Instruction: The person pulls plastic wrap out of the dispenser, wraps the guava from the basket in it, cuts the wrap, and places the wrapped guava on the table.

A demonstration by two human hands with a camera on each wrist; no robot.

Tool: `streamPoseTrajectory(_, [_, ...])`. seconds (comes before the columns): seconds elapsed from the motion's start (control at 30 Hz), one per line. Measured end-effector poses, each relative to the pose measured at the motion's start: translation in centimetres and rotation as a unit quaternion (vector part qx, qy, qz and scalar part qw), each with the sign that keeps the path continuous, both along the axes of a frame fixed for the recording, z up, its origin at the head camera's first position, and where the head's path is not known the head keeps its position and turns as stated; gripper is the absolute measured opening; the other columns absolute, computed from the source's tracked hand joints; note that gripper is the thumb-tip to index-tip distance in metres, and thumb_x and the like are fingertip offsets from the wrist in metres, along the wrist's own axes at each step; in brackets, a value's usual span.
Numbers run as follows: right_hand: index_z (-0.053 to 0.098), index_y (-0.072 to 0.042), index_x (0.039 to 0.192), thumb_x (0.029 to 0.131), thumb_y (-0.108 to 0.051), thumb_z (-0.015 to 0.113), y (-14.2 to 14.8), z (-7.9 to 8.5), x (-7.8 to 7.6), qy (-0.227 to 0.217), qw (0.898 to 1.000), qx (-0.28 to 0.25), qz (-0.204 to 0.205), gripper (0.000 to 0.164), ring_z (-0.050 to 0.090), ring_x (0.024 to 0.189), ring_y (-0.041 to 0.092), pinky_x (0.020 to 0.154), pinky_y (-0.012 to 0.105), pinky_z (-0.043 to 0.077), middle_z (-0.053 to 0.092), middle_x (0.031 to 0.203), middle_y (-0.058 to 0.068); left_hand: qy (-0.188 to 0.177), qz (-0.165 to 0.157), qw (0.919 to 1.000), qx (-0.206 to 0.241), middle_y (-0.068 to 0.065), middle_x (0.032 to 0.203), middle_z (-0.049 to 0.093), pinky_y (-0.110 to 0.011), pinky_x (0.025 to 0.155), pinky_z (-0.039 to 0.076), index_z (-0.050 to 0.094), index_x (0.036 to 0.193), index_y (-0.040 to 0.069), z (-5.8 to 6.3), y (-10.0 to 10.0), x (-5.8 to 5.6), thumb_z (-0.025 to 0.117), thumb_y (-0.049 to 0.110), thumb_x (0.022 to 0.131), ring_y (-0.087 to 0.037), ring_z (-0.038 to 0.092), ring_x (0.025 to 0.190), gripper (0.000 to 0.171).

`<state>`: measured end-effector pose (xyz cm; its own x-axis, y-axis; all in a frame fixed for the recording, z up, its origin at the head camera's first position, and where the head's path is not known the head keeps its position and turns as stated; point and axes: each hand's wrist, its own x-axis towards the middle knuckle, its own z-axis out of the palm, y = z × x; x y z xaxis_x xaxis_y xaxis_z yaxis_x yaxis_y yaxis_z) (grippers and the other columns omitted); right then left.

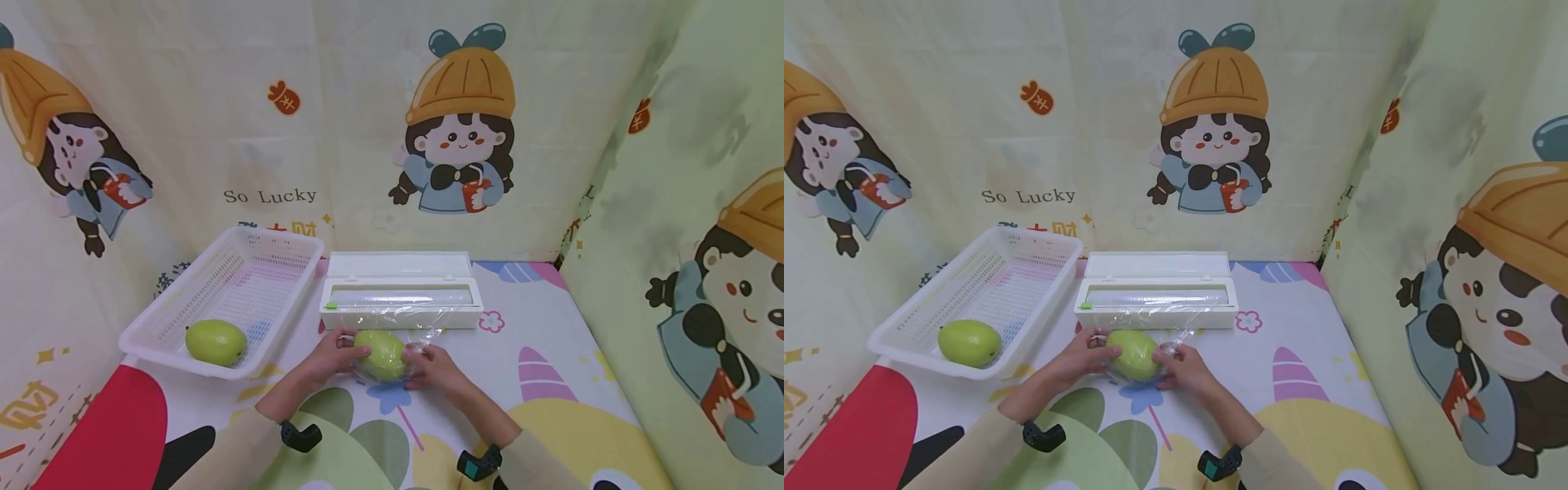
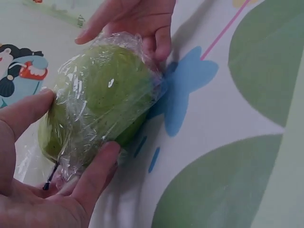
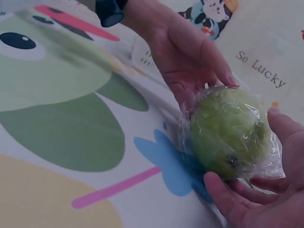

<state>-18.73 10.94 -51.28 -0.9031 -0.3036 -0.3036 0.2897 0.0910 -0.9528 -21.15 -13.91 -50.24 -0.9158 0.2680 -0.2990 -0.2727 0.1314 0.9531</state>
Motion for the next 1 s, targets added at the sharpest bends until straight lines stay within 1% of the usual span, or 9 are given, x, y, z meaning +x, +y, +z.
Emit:
streamPoseTrajectory(0.13, [0.052, 0.007, 0.128, 0.091, -0.034, 0.065, 0.0, 0.0, 0.1, 0.002, 1.0, -0.006, -0.006, 0.057, 0.068, 0.08, 0.015, 0.078, 0.037, 0.06, 0.064, 0.107, 0.014, -0.001, -0.028, 0.9991, 0.032, -0.025, 0.128, 0.051, -0.032, 0.079, 0.057, 0.041, 0.134, -0.004, 0.1, 0.1, 0.4, 0.072, 0.018, 0.085, -0.019, 0.063, 0.094, 0.062])
streamPoseTrajectory(0.3, [0.053, 0.009, 0.125, 0.093, -0.033, 0.064, 0.2, 0.3, 0.2, 0.003, 1.0, -0.016, -0.012, 0.055, 0.065, 0.083, 0.013, 0.081, 0.033, 0.058, 0.064, 0.105, 0.011, -0.006, -0.041, 0.9954, 0.086, -0.028, 0.143, 0.039, -0.032, 0.086, 0.057, 0.034, 0.141, -0.006, 0.4, 0.2, 0.5, 0.067, 0.015, 0.088, -0.016, 0.061, 0.102, 0.066])
streamPoseTrajectory(0.37, [0.05, 0.01, 0.128, 0.094, -0.033, 0.061, 0.3, 0.5, 0.2, 0.007, 1.0, -0.026, -0.004, 0.056, 0.065, 0.088, 0.013, 0.085, 0.034, 0.057, 0.063, 0.109, 0.013, -0.009, -0.041, 0.9941, 0.1, -0.027, 0.144, 0.04, -0.032, 0.087, 0.056, 0.033, 0.142, -0.005, 0.4, 0.3, 0.5, 0.066, 0.014, 0.089, -0.016, 0.06, 0.104, 0.066])
streamPoseTrajectory(0.47, [0.044, 0.007, 0.136, 0.096, -0.036, 0.058, 0.3, 0.8, 0.3, 0.006, 0.999, -0.045, 0.02, 0.061, 0.064, 0.096, 0.015, 0.09, 0.039, 0.056, 0.059, 0.12, 0.017, -0.006, -0.04, 0.9929, 0.112, -0.024, 0.141, 0.044, -0.032, 0.088, 0.055, 0.035, 0.141, -0.003, 0.5, 0.5, 0.4, 0.065, 0.015, 0.089, -0.015, 0.06, 0.106, 0.062])
streamPoseTrajectory(0.57, [0.039, 0.001, 0.141, 0.096, -0.04, 0.057, 0.3, 1.0, 0.3, -0.004, 0.998, -0.048, 0.033, 0.064, 0.065, 0.096, 0.017, 0.09, 0.041, 0.056, 0.056, 0.122, 0.019, -0.002, -0.035, 0.993, 0.113, -0.021, 0.139, 0.047, -0.032, 0.087, 0.055, 0.038, 0.138, -0.001, 0.6, 0.8, 0.3, 0.065, 0.014, 0.09, -0.014, 0.06, 0.106, 0.058])
streamPoseTrajectory(0.67, [0.039, -0.002, 0.142, 0.095, -0.041, 0.058, 0.2, 1.1, 0.2, -0.013, 0.999, -0.045, 0.018, 0.064, 0.065, 0.09, 0.018, 0.086, 0.04, 0.057, 0.056, 0.119, 0.017, 0.006, -0.029, 0.9942, 0.104, -0.022, 0.141, 0.046, -0.032, 0.088, 0.055, 0.036, 0.14, -0.001, 0.9, 0.9, 0.3, 0.066, 0.014, 0.089, -0.013, 0.06, 0.107, 0.061])
streamPoseTrajectory(0.8, [0.04, -0.004, 0.141, 0.094, -0.041, 0.06, 0.2, 1.3, 0.0, -0.017, 0.999, -0.039, -0.012, 0.063, 0.063, 0.088, 0.018, 0.082, 0.038, 0.058, 0.056, 0.117, 0.016, 0.027, 0.004, 0.9964, 0.08, -0.024, 0.144, 0.044, -0.037, 0.093, 0.054, 0.033, 0.143, -0.001, 1.6, 0.7, 0.5, 0.067, 0.015, 0.089, -0.02, 0.061, 0.113, 0.066])
streamPoseTrajectory(0.9, [0.04, -0.005, 0.14, 0.093, -0.043, 0.06, 0.3, 1.5, -0.1, -0.017, 0.999, -0.032, -0.027, 0.064, 0.062, 0.088, 0.019, 0.08, 0.036, 0.058, 0.056, 0.117, 0.016, 0.057, 0.047, 0.9968, 0.032, -0.023, 0.143, 0.047, -0.042, 0.097, 0.052, 0.035, 0.143, 0.001, 2.0, 0.3, 0.7, 0.069, 0.017, 0.088, -0.028, 0.059, 0.12, 0.066])
streamPoseTrajectory(1.0, [0.041, -0.005, 0.139, 0.092, -0.045, 0.061, 0.6, 1.8, -0.3, -0.016, 0.999, -0.028, -0.033, 0.064, 0.062, 0.089, 0.019, 0.079, 0.035, 0.058, 0.056, 0.117, 0.016, 0.111, 0.088, 0.9891, -0.04, -0.018, 0.139, 0.052, -0.044, 0.1, 0.049, 0.041, 0.14, 0.004, 2.2, 0.0, 1.1, 0.074, 0.023, 0.085, -0.031, 0.054, 0.126, 0.067])
